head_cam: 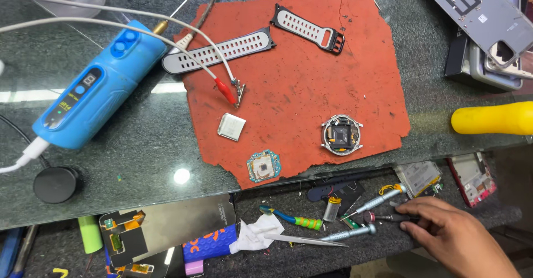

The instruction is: The person uses tweezers and a small metal tool to scrape and clean a small electronic component on a workbench. They repeatedly scrape the component's surface and then place it into a disassembled smartwatch case.

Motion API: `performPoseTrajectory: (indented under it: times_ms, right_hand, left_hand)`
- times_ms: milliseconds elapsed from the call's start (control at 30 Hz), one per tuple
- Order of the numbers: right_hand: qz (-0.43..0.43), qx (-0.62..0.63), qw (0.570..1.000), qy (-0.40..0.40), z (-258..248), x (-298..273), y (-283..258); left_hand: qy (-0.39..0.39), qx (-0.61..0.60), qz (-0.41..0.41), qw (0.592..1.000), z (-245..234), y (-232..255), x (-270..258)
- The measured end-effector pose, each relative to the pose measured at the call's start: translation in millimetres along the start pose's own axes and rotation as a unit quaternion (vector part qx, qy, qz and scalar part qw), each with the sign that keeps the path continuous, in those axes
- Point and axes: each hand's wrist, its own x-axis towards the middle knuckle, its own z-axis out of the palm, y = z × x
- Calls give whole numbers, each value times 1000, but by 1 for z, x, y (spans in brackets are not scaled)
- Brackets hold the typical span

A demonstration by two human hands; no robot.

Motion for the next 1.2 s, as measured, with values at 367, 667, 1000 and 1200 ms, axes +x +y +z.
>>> performPoseTrajectory:
  times_ms: [367, 667, 1000, 1200]
  right_hand:
    - [-21, 39, 998, -43, -10, 2, -9]
    - [102, -74, 992, 21, -9, 8, -30]
    - [130, -146, 981, -16, -8, 7, -40]
    - [-26, 15, 999, 38, -8, -4, 11]
  left_hand:
    - [-2, 179, 92, 980, -23, -13, 23]
    - [-46, 252, 104, 961, -23, -43, 29]
    - [-62, 246, 90, 963, -21, -50, 28]
    - [-69, 232, 98, 965, -25, -50, 30]
